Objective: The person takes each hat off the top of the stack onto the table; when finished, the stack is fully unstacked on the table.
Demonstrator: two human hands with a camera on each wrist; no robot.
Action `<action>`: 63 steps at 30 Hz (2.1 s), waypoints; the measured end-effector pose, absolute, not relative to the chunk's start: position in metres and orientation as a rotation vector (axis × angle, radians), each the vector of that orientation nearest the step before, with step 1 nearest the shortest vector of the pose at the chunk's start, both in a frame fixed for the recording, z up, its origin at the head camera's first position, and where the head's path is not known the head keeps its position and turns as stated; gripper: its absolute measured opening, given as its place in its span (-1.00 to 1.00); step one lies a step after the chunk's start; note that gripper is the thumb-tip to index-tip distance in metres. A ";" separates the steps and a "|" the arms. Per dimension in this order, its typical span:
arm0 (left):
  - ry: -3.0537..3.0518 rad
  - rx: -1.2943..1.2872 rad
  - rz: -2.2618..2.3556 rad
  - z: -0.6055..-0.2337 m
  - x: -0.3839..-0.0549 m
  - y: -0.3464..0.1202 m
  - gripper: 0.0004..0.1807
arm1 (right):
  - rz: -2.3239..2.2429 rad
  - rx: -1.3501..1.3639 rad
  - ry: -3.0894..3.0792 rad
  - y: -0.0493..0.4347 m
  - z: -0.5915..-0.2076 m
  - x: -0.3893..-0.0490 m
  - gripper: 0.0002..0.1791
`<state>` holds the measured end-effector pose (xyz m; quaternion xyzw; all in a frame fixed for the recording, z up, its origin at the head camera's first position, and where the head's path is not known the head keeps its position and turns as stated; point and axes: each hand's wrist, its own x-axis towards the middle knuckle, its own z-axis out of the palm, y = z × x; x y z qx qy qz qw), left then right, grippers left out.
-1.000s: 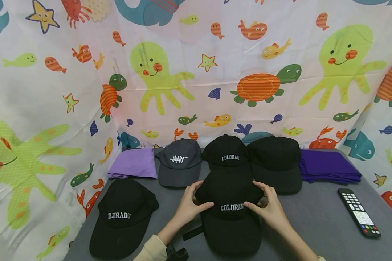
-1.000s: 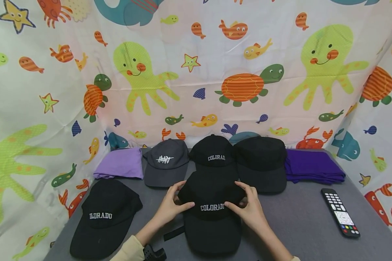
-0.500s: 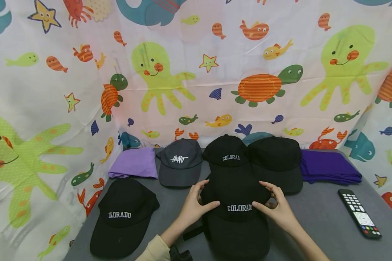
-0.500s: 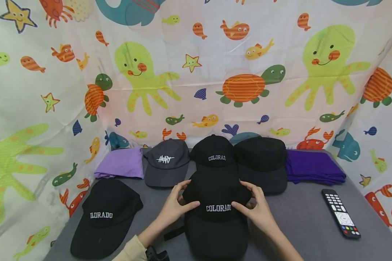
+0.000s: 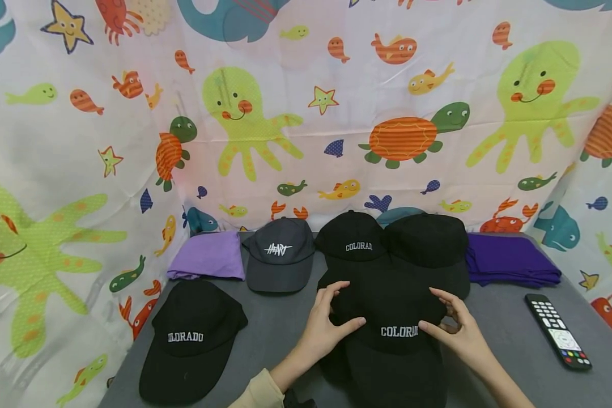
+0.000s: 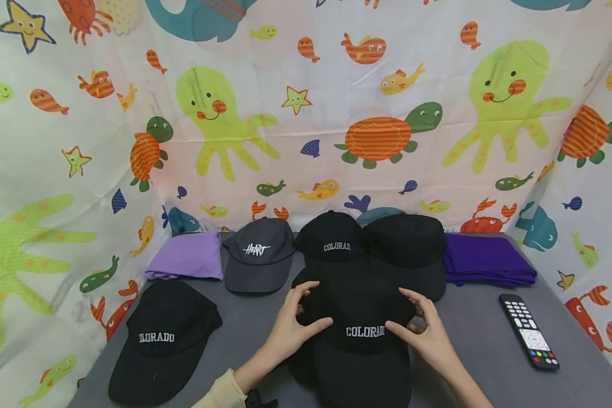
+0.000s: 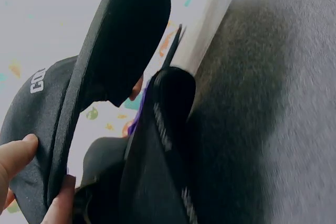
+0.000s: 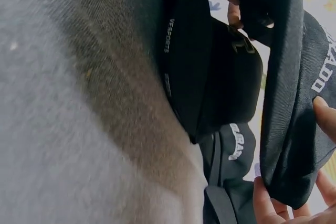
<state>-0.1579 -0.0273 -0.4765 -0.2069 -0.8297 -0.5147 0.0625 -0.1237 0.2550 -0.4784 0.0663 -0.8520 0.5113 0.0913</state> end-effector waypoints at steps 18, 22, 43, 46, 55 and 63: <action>-2.527 -0.853 -1.961 -0.474 -0.140 0.025 -0.39 | 1.736 0.111 -2.457 0.324 -0.483 -0.101 -0.23; -2.540 -0.830 -2.107 -0.482 -0.138 0.042 -0.39 | 1.651 -0.001 -2.569 0.343 -0.490 -0.096 -0.25; -2.686 -0.580 -2.259 -0.505 -0.124 0.109 -0.32 | 1.556 -0.379 -2.682 0.404 -0.535 -0.092 -0.13; -2.687 -0.529 -2.258 -0.505 -0.122 0.112 -0.32 | 1.524 -0.398 -2.696 0.406 -0.536 -0.094 -0.13; -2.667 -0.503 -2.371 -0.495 -0.120 0.111 -0.30 | 1.536 -0.377 -2.657 0.418 -0.552 -0.097 -0.13; -2.749 -0.571 -2.289 -0.492 -0.127 0.104 -0.32 | 1.246 -0.222 -2.712 0.407 -0.536 -0.092 -0.24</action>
